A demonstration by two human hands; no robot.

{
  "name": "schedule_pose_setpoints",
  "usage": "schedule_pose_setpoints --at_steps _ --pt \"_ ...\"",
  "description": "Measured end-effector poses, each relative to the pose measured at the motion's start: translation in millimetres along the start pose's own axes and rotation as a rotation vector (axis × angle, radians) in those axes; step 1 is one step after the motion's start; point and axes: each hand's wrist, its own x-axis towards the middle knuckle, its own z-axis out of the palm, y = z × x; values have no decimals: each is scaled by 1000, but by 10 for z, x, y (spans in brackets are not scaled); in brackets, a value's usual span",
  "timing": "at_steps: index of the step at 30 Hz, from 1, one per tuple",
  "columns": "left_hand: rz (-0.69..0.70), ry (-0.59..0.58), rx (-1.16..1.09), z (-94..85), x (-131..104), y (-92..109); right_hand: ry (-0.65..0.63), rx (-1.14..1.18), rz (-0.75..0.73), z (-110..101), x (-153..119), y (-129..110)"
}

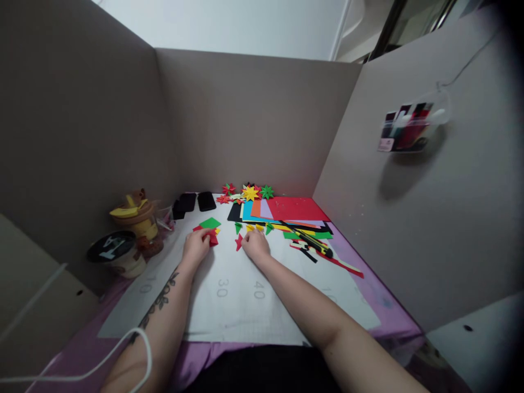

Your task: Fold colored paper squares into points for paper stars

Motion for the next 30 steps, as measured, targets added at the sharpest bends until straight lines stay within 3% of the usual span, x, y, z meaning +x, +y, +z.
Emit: schedule_pose_setpoints --at_steps 7,13,21,25,30 --pt "-9 -55 90 105 -28 53 25 -60 -53 -28 4 77" --pt "25 -45 -6 69 -119 232 24 52 -188 -270 -137 20" --pt "315 -307 -217 340 -558 607 -156 141 -428 -678 -566 -27" --pt "497 -455 -176 369 -647 681 -197 113 -560 -783 -566 37" --pt "577 -499 -96 374 -622 639 -217 52 -732 -795 -487 112"
